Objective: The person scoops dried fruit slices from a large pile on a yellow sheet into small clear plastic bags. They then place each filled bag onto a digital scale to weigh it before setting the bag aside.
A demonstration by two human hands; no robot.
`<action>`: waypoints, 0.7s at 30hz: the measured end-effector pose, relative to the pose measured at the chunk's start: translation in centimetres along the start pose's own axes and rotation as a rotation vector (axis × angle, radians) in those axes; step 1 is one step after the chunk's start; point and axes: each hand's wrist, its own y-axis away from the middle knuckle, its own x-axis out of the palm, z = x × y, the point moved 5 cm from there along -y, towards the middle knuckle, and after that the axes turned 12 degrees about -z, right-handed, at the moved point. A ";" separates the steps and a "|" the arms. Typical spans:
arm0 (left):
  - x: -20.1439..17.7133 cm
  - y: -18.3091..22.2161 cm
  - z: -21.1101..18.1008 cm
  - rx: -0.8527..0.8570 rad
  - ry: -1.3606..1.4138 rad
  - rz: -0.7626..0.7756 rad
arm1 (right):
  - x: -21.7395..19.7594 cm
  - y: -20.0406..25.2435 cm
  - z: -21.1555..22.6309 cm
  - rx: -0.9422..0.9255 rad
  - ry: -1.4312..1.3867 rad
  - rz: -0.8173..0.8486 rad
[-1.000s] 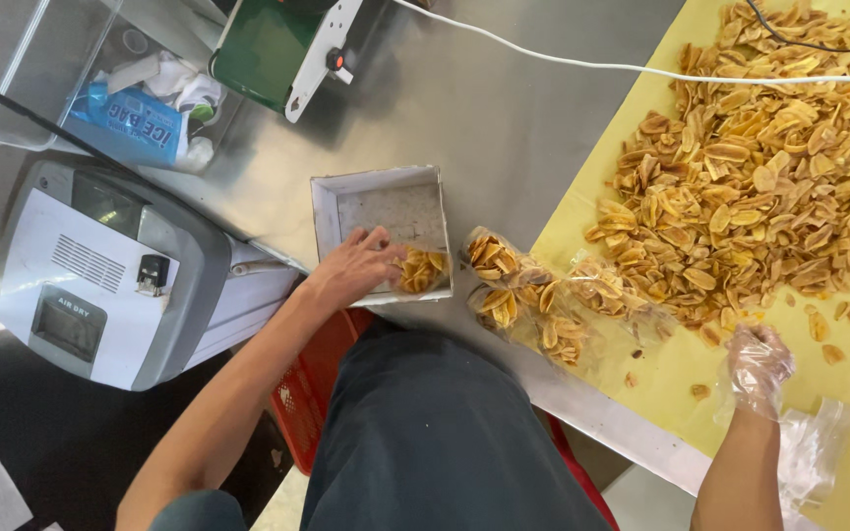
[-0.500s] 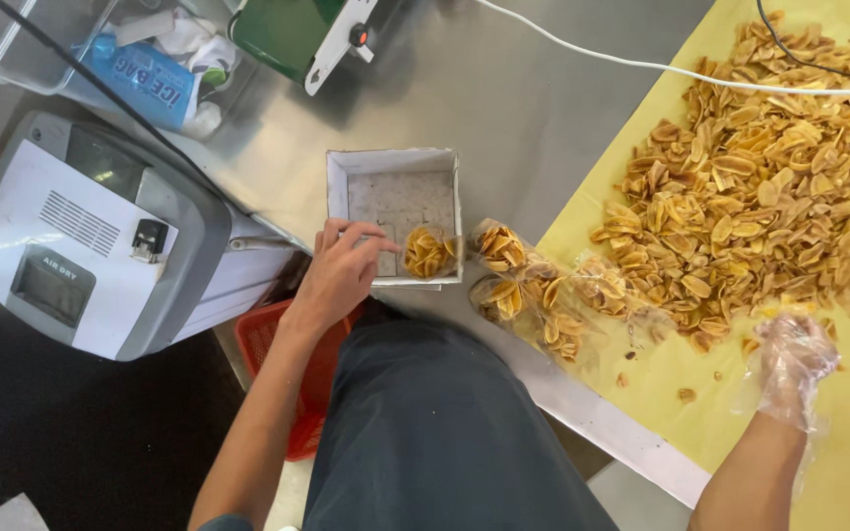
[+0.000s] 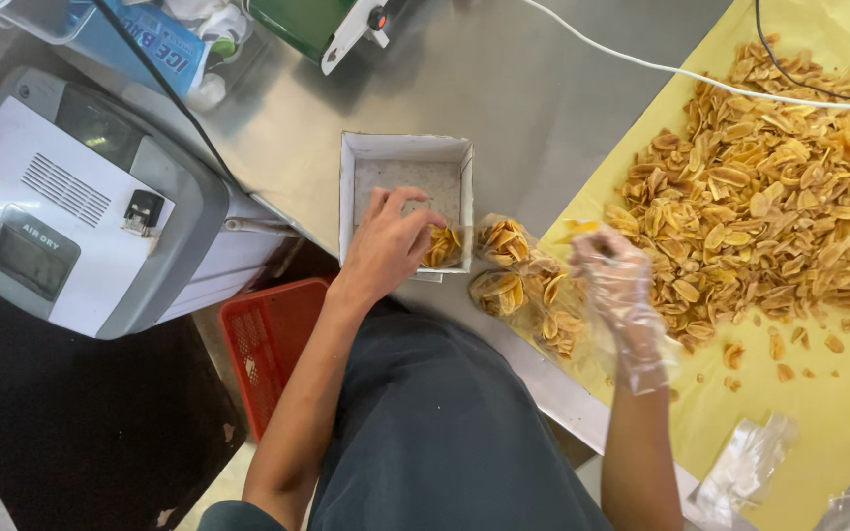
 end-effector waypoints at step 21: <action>5.4 1.4 3.1 -0.150 -0.013 0.243 | 12.9 4.6 6.5 -0.653 0.386 0.300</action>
